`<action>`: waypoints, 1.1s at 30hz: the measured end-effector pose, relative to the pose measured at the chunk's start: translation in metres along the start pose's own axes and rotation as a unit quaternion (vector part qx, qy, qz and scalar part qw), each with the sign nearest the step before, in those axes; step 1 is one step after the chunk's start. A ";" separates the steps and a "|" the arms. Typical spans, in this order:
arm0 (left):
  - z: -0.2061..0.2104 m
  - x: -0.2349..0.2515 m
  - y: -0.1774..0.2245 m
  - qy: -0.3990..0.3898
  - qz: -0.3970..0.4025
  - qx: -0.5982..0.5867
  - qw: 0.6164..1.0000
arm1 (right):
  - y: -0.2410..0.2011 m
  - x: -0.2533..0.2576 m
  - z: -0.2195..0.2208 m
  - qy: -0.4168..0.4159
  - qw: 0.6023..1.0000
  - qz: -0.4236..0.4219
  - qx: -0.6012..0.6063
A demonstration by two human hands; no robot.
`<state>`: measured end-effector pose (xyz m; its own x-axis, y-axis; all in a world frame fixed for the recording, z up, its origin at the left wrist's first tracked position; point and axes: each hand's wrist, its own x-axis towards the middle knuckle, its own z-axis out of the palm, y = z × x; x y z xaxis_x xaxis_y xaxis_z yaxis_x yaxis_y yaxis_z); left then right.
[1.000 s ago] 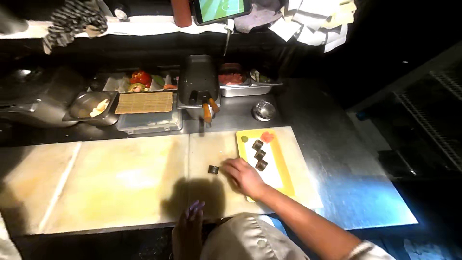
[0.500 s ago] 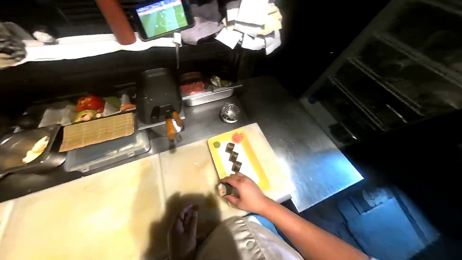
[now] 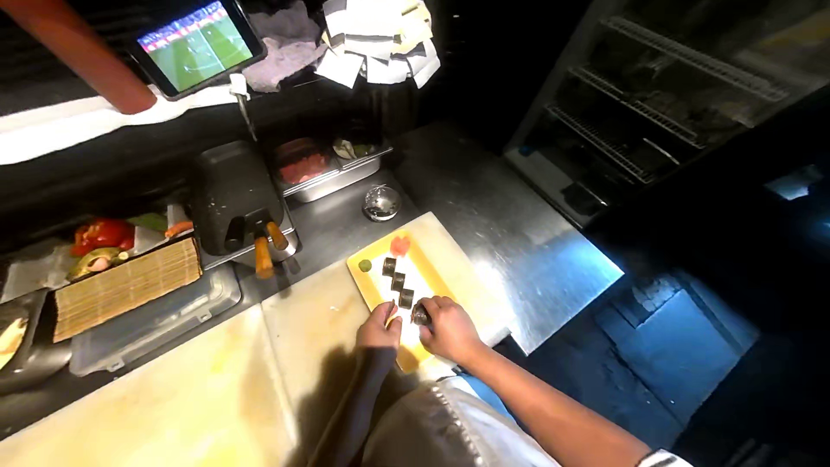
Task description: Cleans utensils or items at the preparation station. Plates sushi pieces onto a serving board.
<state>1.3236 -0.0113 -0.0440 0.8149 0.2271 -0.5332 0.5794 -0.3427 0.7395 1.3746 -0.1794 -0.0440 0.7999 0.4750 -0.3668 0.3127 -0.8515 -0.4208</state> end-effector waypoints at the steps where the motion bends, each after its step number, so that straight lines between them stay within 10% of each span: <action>1: 0.001 0.001 0.001 0.002 0.002 -0.004 1.000 | 0.002 0.000 0.001 0.005 1.000 -0.004 0.011; 27: 0.009 -0.011 -0.014 0.070 0.052 -0.069 0.994 | 0.004 -0.007 -0.016 -0.029 0.999 0.010 0.038; 33: -0.013 -0.049 -0.035 0.161 0.017 -0.102 0.982 | 0.060 -0.028 -0.031 0.168 0.980 0.021 0.101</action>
<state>1.2631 0.0012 -0.0384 0.7770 0.5063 -0.3741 0.5167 -0.1733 0.8385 1.3868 -0.2502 -0.0335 0.9444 0.3110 -0.1069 0.1950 -0.7914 -0.5794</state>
